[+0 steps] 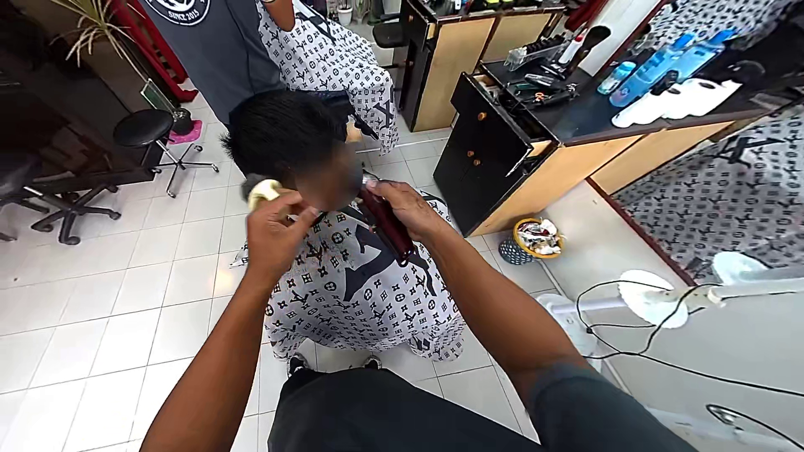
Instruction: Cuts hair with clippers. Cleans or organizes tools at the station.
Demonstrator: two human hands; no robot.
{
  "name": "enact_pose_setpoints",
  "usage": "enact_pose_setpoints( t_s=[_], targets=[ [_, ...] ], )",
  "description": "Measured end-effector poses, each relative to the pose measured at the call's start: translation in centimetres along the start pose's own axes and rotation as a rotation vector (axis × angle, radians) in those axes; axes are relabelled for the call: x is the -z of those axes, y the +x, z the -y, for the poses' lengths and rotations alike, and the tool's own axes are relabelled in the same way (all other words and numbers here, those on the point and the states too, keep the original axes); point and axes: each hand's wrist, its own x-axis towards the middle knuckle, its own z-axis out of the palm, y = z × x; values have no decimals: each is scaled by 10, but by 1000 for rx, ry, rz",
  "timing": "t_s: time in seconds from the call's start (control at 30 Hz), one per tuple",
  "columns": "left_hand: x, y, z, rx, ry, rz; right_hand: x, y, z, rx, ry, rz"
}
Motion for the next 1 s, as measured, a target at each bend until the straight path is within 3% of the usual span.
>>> enact_pose_setpoints(
  t_s=[0.07,0.13,0.3,0.53,0.67,0.8,1.0],
  targets=[
    [9,4,13,3,110,-158,-4,11,13,-16,-113,56],
    [13,7,22,62,152,-206,-8,16,22,-17,-232,72],
    [13,11,31,221,114,-186,-9,22,28,-17,-347,72],
    [15,8,40,300,98,-148,-13,23,23,51,-421,26],
    [16,7,42,307,97,-137,-27,14,16,169,-232,62],
    [18,6,44,317,91,-128,-41,-5,-5,16,-31,148],
    [19,4,50,320,73,-118,-62,-3,5,-41,-175,35]
  ],
)
